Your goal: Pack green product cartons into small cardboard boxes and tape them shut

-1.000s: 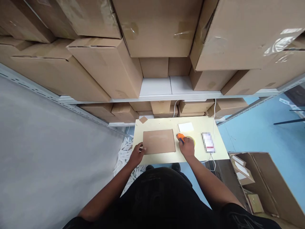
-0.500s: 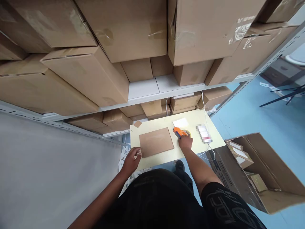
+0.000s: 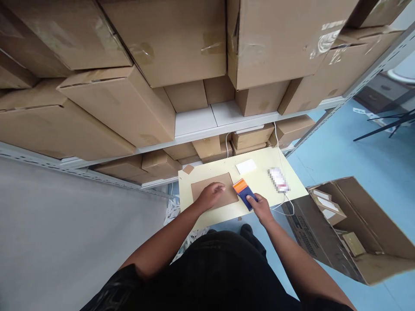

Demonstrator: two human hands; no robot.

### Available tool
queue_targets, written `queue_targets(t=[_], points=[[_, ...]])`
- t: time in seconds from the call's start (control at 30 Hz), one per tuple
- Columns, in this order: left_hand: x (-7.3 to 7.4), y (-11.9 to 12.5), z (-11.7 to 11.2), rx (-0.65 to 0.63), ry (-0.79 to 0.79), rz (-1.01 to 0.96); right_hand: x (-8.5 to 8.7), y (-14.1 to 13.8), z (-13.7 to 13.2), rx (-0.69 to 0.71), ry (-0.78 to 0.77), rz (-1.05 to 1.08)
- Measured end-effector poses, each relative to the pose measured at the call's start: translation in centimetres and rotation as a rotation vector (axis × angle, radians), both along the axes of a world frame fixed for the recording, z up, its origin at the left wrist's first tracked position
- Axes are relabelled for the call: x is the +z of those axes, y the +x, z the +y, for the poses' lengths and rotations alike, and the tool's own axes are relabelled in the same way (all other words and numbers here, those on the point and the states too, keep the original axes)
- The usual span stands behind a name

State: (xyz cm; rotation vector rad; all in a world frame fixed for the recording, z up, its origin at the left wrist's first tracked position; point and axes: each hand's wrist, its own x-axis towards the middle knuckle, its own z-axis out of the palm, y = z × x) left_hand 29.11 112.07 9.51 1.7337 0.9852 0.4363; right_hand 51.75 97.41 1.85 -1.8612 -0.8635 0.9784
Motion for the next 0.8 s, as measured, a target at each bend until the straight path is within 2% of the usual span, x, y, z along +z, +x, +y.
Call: queue_targets(t=[0.1,0.17,0.27,0.37,0.57,0.7,0.8], points=[[0.1,4.9,0.3,-0.007,-0.222,0.017,0.9,0.2,-1.3,0.094,0.027,0.123],[-0.2,7.2,-0.2,0.000,-0.378,0.024,1.1,1.0,-1.8,0.118,0.032,0.192],[-0.9,9.4,-1.4,0.054,-0.549,-0.002,0.8,2.9,-2.5,0.110,0.020,0.291],[-1.3,10.9,-2.5,0.119,-0.596,-0.012,0.6,5.0,-3.3,0.096,-0.002,0.341],[-1.6,13.0,-3.4,0.091,-0.534,0.059,0.0,8.0,-4.0,0.115,-0.028,0.328],[-1.1,14.0,-2.6,0.034,-0.315,0.263,-1.0,9.0,-3.3,0.130,-0.058,0.246],[-0.4,15.3,-0.5,-0.099,-0.085,0.487,-2.1,9.0,-3.2,0.062,-0.100,0.270]])
